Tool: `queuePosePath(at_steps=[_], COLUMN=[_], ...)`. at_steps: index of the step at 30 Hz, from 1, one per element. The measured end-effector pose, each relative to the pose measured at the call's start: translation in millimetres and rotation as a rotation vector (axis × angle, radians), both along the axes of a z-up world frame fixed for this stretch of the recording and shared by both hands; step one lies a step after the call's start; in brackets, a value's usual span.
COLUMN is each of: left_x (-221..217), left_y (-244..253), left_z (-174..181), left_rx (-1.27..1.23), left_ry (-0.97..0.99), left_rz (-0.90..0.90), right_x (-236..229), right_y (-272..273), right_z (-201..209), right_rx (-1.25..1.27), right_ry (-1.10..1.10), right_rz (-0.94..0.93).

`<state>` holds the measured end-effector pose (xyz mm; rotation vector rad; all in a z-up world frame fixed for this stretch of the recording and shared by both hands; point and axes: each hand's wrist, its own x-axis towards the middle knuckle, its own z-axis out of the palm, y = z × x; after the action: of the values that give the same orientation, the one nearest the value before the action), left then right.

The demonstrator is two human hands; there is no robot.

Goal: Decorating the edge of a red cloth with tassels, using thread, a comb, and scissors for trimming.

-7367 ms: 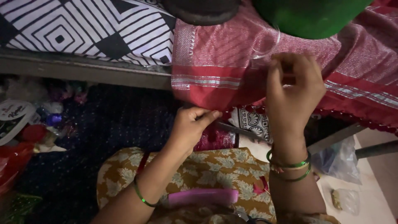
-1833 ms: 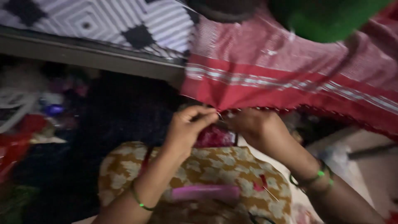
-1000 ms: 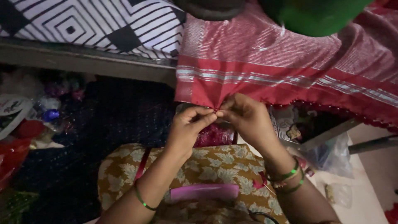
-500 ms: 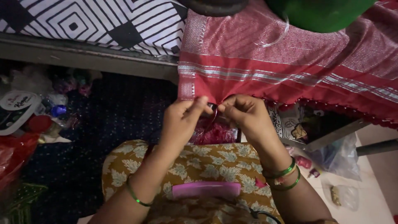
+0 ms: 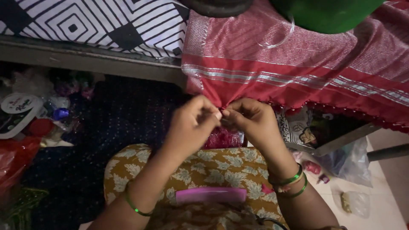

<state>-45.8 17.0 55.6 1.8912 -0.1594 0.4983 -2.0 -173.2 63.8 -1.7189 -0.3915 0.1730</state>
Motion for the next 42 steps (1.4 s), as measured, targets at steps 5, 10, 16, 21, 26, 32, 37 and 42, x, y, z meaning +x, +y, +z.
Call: queuePosePath(at_steps=[5,10,16,21,26,32,37,42], left_x=[-4.0,3.4,0.6,3.1,6.7,-12.2,-3.0,-4.7], left_y=[-18.7,-19.6,-26.3,-17.4,-13.0,-25.4,-21.3,-17.5], left_z=[-12.3,-24.1,-17.8,-21.6,-41.4,-17.1,-26.5,-28.7], left_rx=[-0.157,-0.067,-0.080,-0.150,-0.898,0.010,-0.289,-0.639], left_ry=[-0.035,-0.216,-0.059,0.049,0.259,-0.037,0.052,0.188], left_rz=[-0.161,-0.058,-0.065,-0.045,-0.406,0.085,-0.129,-0.366], right_x=[-6.5,-22.6,-37.9,-32.1,-31.8,-32.5,-21.6,-21.0], right_y=[-1.4,-12.5,-5.8,6.9,10.0,14.9,-6.8,-9.9], right_z=[4.6,18.2,48.4,44.5,29.0,38.9,24.0,28.9], right_rx=[-0.296,-0.411,-0.590,-0.546,-0.464,-0.600,-0.360,-0.215], right_ry=[-0.322,-0.627,-0.946,-1.062,-1.077,-1.201,-0.755,-0.601], right_rz=[-0.229,-0.117,-0.087,-0.109,-0.043,-0.072,-0.028,0.016])
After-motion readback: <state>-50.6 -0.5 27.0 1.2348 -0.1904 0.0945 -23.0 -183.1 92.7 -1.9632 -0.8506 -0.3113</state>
